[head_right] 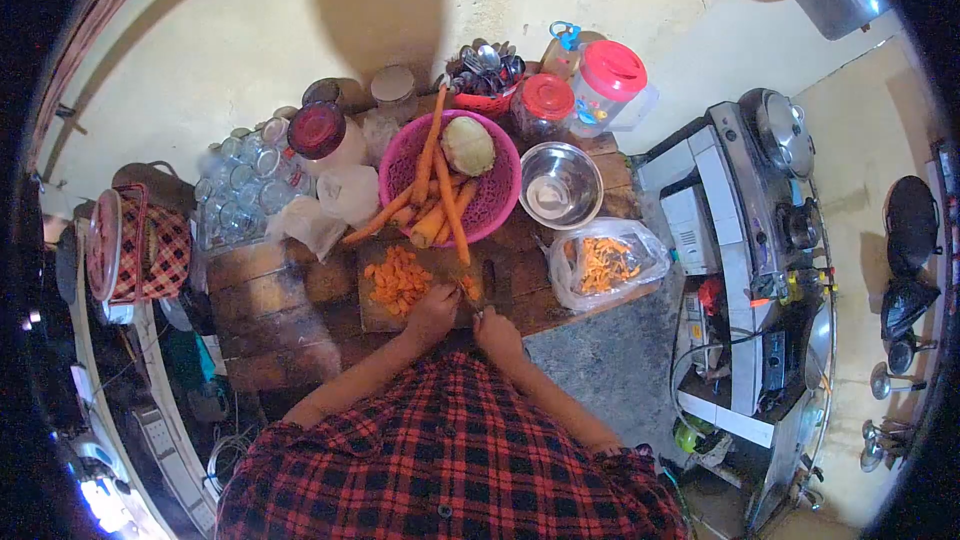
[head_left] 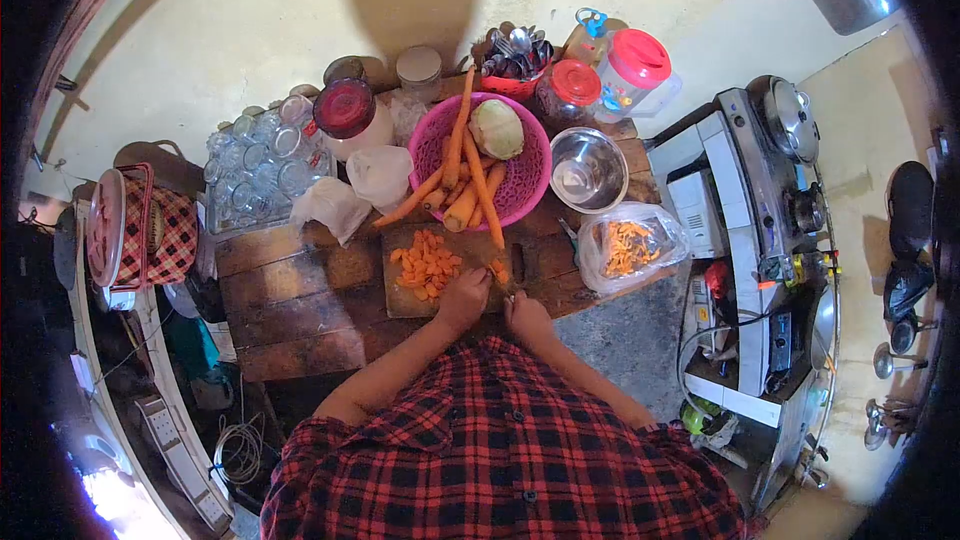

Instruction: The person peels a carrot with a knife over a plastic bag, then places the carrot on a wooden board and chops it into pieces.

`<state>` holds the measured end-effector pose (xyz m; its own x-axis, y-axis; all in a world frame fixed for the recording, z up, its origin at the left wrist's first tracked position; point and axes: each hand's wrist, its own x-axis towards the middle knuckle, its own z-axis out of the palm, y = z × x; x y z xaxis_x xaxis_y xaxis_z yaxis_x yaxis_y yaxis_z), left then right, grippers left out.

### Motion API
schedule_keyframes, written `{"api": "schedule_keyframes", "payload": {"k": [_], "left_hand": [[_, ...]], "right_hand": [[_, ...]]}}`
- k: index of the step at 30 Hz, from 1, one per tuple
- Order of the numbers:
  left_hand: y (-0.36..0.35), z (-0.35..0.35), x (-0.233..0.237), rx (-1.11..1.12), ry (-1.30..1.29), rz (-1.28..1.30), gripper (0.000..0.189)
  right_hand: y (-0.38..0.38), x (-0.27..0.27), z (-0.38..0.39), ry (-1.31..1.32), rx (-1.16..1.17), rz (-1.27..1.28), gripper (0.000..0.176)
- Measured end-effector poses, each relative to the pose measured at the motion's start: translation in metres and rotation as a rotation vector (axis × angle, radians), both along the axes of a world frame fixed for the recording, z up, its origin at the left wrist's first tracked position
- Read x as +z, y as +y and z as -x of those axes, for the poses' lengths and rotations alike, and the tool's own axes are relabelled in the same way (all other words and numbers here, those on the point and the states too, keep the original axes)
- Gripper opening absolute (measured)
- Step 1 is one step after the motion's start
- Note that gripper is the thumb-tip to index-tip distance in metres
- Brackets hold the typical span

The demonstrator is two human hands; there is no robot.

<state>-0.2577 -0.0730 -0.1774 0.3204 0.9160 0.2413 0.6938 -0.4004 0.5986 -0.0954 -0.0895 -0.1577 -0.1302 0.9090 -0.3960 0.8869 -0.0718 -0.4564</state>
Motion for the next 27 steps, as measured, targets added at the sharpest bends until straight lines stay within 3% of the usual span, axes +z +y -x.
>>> {"api": "schedule_keyframes", "payload": {"k": [8, 18, 27], "left_hand": [[0.000, -0.001, 0.000, 0.004, 0.006, -0.110, 0.016], [0.000, -0.002, -0.001, 0.025, 0.029, -0.117, 0.015], [0.001, -0.002, 0.002, 0.025, -0.037, -0.109, 0.017]], "right_hand": [[-0.022, -0.027, -0.020, -0.002, 0.003, -0.034, 0.033], [-0.022, -0.008, -0.015, 0.036, -0.017, -0.092, 0.033], [-0.007, 0.009, -0.004, -0.100, 0.040, 0.024, 0.032]]}}
